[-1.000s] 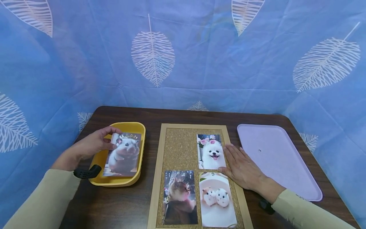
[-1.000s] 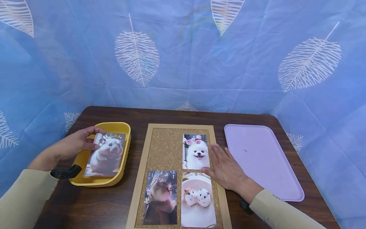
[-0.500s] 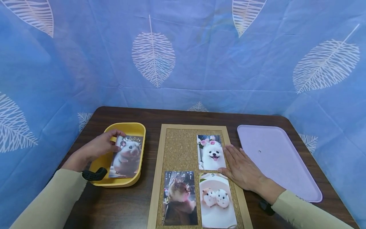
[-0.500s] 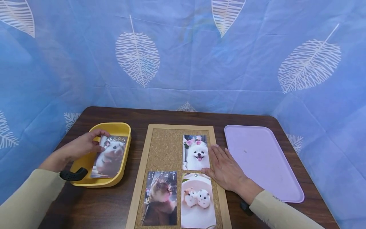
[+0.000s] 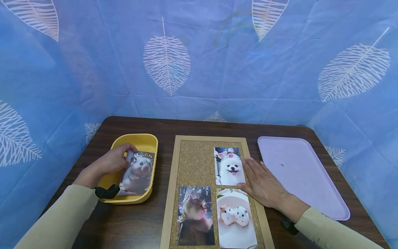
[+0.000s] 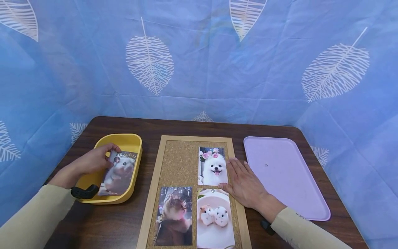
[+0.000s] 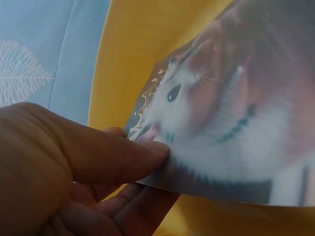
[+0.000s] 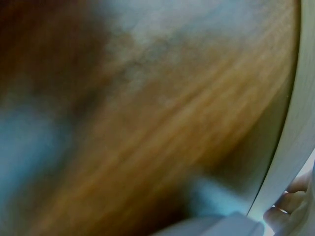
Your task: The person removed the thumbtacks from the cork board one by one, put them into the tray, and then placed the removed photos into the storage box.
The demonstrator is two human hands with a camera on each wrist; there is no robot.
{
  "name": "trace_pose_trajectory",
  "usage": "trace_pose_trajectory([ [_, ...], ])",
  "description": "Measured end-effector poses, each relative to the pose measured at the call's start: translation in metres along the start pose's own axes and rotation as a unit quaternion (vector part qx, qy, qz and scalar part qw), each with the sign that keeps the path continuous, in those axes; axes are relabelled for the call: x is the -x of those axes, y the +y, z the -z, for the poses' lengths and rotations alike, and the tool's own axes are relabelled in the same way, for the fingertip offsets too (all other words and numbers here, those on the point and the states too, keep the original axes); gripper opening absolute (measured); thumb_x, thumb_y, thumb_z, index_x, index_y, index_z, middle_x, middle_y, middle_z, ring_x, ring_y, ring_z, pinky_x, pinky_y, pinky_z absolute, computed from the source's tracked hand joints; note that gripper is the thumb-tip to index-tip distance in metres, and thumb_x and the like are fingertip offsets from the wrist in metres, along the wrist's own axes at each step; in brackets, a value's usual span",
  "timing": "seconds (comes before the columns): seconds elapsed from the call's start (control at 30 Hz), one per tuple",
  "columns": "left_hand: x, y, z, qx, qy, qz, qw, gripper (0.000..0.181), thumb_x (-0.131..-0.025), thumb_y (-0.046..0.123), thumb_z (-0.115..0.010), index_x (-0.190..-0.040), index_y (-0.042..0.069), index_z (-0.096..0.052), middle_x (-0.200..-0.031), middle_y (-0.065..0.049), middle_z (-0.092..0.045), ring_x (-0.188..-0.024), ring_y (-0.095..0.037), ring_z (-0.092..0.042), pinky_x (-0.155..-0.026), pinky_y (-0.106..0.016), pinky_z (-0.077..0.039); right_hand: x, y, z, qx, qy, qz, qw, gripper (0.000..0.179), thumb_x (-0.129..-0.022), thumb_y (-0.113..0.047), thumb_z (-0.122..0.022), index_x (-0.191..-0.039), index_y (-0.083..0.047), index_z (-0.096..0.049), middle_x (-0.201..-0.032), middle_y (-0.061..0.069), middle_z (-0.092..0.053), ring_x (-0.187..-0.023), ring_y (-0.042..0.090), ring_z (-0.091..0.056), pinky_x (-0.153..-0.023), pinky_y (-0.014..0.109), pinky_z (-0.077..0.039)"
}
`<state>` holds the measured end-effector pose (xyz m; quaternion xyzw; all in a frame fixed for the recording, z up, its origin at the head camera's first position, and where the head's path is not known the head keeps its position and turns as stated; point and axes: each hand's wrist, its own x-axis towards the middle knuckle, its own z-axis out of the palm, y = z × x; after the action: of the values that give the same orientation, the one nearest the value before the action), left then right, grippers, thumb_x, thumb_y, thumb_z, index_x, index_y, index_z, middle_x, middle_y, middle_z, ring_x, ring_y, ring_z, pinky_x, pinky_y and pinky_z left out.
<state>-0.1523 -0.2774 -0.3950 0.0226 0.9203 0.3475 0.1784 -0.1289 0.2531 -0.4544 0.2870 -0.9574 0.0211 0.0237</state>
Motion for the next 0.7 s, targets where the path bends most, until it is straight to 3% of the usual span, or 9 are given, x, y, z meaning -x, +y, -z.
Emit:
trace_pose_trajectory([
  [0.5, -0.0007, 0.0012, 0.0009, -0.014, -0.005, 0.015, 0.9998, 0.045, -0.094, -0.004, -0.07, -0.136, 0.0, -0.051, -0.121, -0.021, -0.056, -0.102, -0.033, -0.058, -0.08, -0.036, -0.053, 0.0006, -0.0002, -0.0003, 0.001, 0.003, 0.001, 1.0, 0.084, -0.108, -0.054, -0.052, -0.16, 0.01, -0.033, -0.166, 0.031, -0.034, -0.156, 0.047, -0.032, -0.124, 0.064, -0.029],
  [0.7, 0.0011, 0.0039, 0.003, -0.041, -0.001, 0.051, 0.9978, 0.046, -0.098, 0.005, -0.069, -0.139, 0.001, -0.049, -0.125, -0.023, -0.056, -0.102, -0.035, -0.06, -0.082, -0.043, -0.055, 0.0004, 0.0004, 0.0002, 0.002, 0.001, 0.001, 1.0, 0.084, -0.108, -0.054, -0.051, -0.16, 0.01, -0.033, -0.166, 0.031, -0.034, -0.156, 0.047, -0.032, -0.124, 0.064, -0.028],
])
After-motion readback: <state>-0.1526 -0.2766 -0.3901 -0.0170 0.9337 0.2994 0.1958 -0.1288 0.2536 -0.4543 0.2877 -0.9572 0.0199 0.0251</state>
